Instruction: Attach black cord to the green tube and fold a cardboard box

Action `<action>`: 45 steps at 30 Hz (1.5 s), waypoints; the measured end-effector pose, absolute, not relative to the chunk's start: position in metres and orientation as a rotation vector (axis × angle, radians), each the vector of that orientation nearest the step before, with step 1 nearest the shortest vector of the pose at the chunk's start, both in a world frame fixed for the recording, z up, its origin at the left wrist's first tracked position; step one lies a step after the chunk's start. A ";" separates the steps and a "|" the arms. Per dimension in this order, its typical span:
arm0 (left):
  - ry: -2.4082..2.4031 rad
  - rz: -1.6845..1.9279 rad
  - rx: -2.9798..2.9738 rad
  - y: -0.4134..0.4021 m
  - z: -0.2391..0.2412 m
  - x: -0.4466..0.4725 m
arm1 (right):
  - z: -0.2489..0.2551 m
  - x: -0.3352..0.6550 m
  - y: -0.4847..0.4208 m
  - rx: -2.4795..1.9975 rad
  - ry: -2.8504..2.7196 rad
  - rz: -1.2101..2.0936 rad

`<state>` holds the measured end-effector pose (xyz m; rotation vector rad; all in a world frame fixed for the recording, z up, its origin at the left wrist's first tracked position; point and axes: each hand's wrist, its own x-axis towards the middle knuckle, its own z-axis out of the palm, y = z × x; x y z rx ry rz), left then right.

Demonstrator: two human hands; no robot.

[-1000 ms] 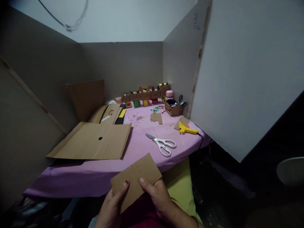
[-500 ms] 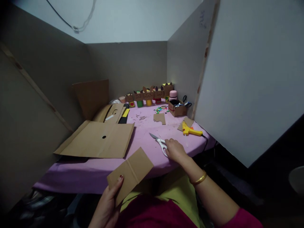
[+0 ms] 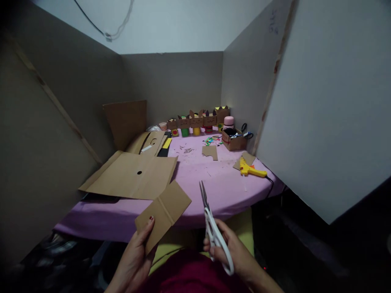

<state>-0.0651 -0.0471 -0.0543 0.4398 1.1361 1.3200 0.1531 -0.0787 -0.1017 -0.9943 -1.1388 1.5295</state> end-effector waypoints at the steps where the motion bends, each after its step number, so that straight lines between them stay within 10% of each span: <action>1: 1.134 1.343 0.449 -0.047 -0.053 -0.066 | -0.103 0.152 -0.084 -0.975 -1.167 1.553; 45: 1.055 1.388 0.592 -0.062 -0.027 -0.056 | -0.066 0.123 -0.092 -1.094 -1.807 1.293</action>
